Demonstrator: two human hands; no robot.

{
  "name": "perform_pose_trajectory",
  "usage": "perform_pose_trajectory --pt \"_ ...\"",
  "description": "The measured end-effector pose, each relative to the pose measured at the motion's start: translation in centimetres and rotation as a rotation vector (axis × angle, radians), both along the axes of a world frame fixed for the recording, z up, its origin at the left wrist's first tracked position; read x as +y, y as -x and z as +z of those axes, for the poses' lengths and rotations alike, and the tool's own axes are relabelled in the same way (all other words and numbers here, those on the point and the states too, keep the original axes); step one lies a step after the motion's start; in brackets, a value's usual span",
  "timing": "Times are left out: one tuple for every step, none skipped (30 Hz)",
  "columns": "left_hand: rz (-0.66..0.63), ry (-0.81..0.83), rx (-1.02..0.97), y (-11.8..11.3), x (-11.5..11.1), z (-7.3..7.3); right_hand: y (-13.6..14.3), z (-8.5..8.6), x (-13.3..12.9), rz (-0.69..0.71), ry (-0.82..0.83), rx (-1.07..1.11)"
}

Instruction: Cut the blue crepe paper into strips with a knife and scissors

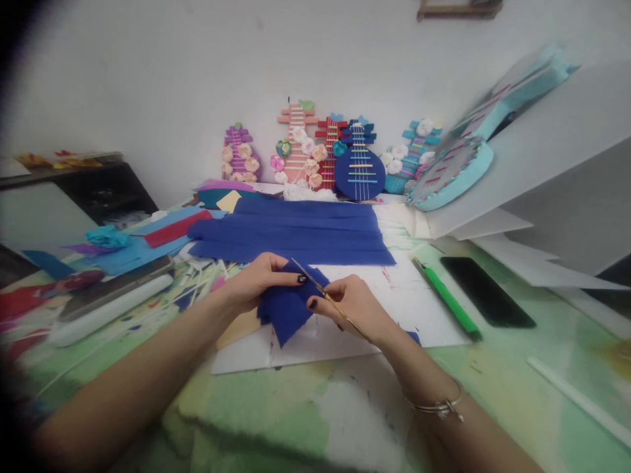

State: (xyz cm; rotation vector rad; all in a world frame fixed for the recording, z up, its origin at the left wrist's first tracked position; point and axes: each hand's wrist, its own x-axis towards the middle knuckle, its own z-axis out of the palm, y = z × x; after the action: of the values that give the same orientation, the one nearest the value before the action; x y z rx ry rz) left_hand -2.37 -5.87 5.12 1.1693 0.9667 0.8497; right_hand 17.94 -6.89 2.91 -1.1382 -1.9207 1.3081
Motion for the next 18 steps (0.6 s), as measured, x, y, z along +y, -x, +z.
perform_pose_trajectory --pt "-0.001 0.001 0.000 -0.01 0.02 -0.06 -0.01 -0.02 0.01 -0.001 0.001 0.001" --pt "-0.003 0.004 -0.002 -0.04 0.03 -0.13 -0.01 -0.03 0.01 -0.003 0.005 0.000" --pt "-0.007 0.008 -0.005 -0.08 0.04 -0.21 0.00 -0.03 0.01 -0.005 0.010 -0.002" --pt "-0.012 0.014 -0.007 -0.12 0.04 -0.30 0.02 -0.02 0.01 -0.006 0.016 -0.006" --pt "-0.016 0.020 -0.009 -0.17 0.04 -0.38 0.04 0.00 0.00 -0.006 0.021 -0.009" --pt "-0.021 0.025 -0.009 -0.22 0.03 -0.44 0.06 0.02 -0.01 -0.005 0.025 -0.012" --pt "-0.025 0.028 -0.010 -0.27 0.01 -0.49 0.09 0.04 -0.02 -0.006 0.026 -0.015" --pt "-0.028 0.032 -0.010 -0.31 -0.01 -0.53 0.11 0.04 -0.03 -0.008 0.026 -0.020" --pt "-0.031 0.034 -0.011 -0.34 -0.04 -0.54 0.13 0.02 -0.02 -0.013 0.023 -0.025" --pt "-0.033 0.036 -0.011 -0.37 -0.06 -0.53 0.15 -0.03 -0.01 -0.017 0.020 -0.029" --pt "-0.035 0.038 -0.013 -0.39 -0.08 -0.51 0.17 -0.10 0.01 -0.018 0.016 -0.032" --pt "-0.037 0.041 -0.015 -0.41 -0.10 -0.48 0.18 -0.17 0.04 -0.017 0.012 -0.034" --pt "-0.039 0.045 -0.018 -0.43 -0.12 -0.46 0.20 -0.24 0.06 -0.017 0.010 -0.032" --pt "-0.042 0.051 -0.021 -0.45 -0.13 -0.44 0.23 -0.30 0.08 -0.018 0.008 -0.029" --pt "-0.045 0.057 -0.025 -0.47 -0.15 -0.43 0.26 -0.33 0.09 -0.021 0.008 -0.027" --pt "-0.048 0.061 -0.029 -0.49 -0.17 -0.43 0.31 -0.34 0.09 -0.026 0.010 -0.026" --pt "-0.051 0.063 -0.033 -0.50 -0.19 -0.44 0.35 -0.33 0.08 -0.030 0.012 -0.025" --pt "-0.053 0.063 -0.038 -0.51 -0.21 -0.46 0.40 -0.30 0.07 -0.034 0.014 -0.025"
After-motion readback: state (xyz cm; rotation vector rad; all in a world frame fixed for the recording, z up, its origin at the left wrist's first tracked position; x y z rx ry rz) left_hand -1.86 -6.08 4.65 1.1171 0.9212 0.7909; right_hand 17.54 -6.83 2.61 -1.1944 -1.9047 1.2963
